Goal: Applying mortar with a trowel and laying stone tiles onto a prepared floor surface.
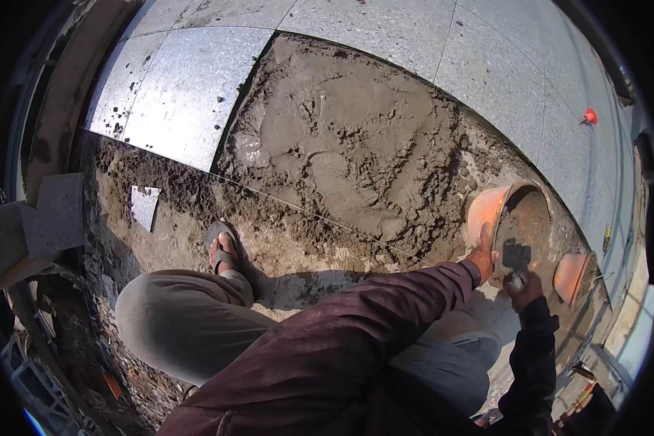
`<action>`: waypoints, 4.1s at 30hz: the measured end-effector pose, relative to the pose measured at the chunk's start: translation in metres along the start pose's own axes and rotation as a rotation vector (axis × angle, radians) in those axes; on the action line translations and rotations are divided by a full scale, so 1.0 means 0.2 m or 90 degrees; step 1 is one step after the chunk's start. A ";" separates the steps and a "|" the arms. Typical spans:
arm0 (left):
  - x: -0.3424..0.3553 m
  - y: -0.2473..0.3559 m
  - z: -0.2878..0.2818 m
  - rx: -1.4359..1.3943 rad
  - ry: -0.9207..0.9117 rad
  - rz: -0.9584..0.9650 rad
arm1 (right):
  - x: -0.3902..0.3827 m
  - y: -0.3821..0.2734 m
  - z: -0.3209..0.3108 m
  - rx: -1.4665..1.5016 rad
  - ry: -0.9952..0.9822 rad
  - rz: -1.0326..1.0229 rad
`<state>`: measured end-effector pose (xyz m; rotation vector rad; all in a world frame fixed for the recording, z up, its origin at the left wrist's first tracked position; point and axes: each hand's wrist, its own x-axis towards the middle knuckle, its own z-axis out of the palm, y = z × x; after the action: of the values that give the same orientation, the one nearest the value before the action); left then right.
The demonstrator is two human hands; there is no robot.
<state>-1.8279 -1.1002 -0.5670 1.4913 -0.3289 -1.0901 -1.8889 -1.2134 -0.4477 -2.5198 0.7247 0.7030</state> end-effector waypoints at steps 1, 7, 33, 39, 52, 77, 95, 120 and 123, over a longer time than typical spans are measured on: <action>0.03 -0.04 -0.03 -0.038 0.006 0.015 | -0.02 -0.09 -0.01 0.116 -0.016 0.146; -0.21 -0.06 -0.47 0.060 0.038 0.192 | 0.05 0.03 -0.07 0.060 0.161 -0.189; -0.80 -0.47 -1.54 -0.824 0.812 0.048 | 0.50 -1.60 0.52 -0.052 -0.161 -0.674; -0.71 -0.34 -1.55 -0.974 0.726 0.066 | 0.68 -1.72 0.74 -0.594 0.042 -0.513; -0.68 -0.33 -1.56 -0.988 0.826 0.093 | 0.72 -1.94 0.80 -0.533 -0.294 -0.344; -0.72 -0.62 -1.75 -0.671 1.017 0.000 | 0.84 -2.13 0.81 -0.507 -0.030 -0.377; -0.88 -0.38 -2.01 -0.321 1.110 0.057 | 0.57 -1.21 0.58 -0.430 -0.306 -0.034; -0.40 0.06 -2.12 -0.338 0.842 0.238 | 0.53 -1.41 0.60 -0.178 -0.216 0.140; -0.42 0.13 -2.09 -0.385 0.804 0.250 | 0.61 -1.81 0.52 -0.002 -0.013 0.058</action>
<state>-1.5402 -0.7842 -0.5650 1.2088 0.5395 0.1871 -1.6246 -0.9232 -0.5079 -2.4913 0.8356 0.7609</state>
